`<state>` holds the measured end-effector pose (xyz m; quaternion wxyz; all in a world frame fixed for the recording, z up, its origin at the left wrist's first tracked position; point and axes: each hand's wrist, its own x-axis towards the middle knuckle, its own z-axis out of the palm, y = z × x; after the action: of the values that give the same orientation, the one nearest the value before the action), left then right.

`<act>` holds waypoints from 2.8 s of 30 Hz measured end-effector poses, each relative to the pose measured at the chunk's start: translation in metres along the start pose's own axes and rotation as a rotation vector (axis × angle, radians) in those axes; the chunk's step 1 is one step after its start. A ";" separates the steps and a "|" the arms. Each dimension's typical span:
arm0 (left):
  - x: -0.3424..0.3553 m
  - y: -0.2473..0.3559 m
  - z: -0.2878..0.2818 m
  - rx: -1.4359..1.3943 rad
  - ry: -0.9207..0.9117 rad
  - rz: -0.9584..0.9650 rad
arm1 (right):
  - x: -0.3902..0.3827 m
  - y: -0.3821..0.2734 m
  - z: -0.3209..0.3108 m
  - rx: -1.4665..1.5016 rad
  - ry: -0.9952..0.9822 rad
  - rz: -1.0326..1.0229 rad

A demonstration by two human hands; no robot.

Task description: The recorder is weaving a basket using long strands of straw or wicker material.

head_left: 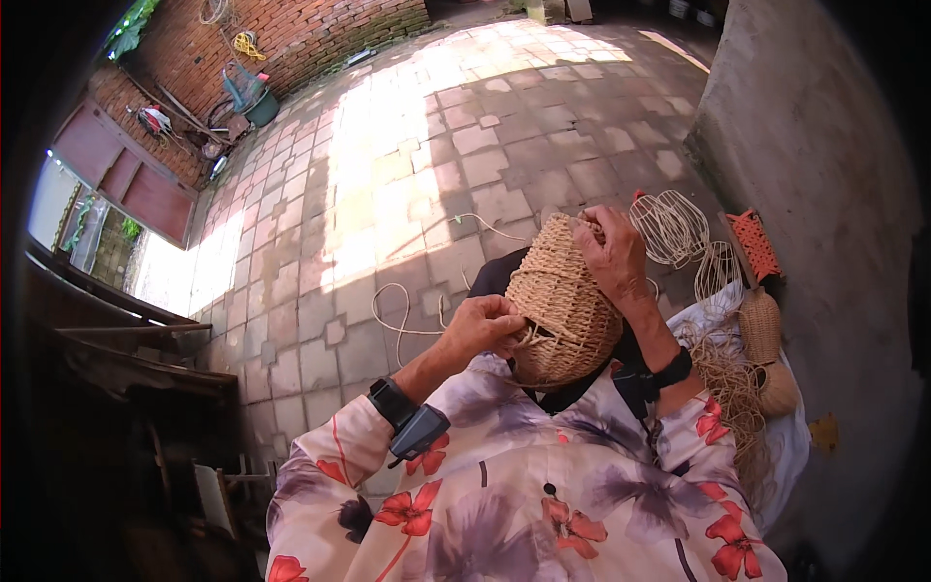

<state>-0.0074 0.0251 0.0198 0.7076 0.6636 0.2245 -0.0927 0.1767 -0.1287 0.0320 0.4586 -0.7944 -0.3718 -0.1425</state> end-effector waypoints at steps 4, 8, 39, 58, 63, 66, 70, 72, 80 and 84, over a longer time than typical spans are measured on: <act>0.002 0.005 -0.008 -0.061 -0.086 -0.092 | 0.000 0.008 0.014 -0.007 -0.062 0.063; 0.002 -0.004 -0.018 -0.038 -0.050 -0.088 | -0.001 0.008 0.019 -0.053 -0.043 0.034; -0.030 -0.053 -0.159 -1.413 -0.272 0.545 | -0.008 0.006 0.007 0.070 -0.050 0.101; 0.028 -0.050 -0.014 -0.683 0.125 -0.073 | -0.010 0.005 0.005 0.018 -0.041 0.081; 0.021 -0.045 -0.007 -0.544 0.181 -0.024 | -0.010 0.008 0.005 0.028 -0.034 0.073; 0.020 -0.045 -0.009 -0.541 0.176 -0.044 | -0.010 0.005 0.005 0.017 -0.026 0.052; 0.019 -0.042 -0.007 -0.562 0.181 -0.045 | -0.011 0.005 0.004 0.014 -0.034 0.069; 0.018 -0.033 -0.006 -0.532 0.202 -0.113 | -0.013 0.008 0.004 0.012 -0.037 0.078; 0.028 -0.040 -0.022 -0.511 0.060 -0.169 | -0.011 0.002 0.004 -0.002 -0.031 0.035; 0.025 -0.025 -0.014 -0.340 0.151 -0.189 | -0.011 0.004 0.006 -0.020 -0.001 0.030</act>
<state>0.0014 0.0407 -0.0135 0.7787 0.5158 0.3505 -0.0693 0.1713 -0.1301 0.0202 0.4526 -0.8045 -0.3587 -0.1389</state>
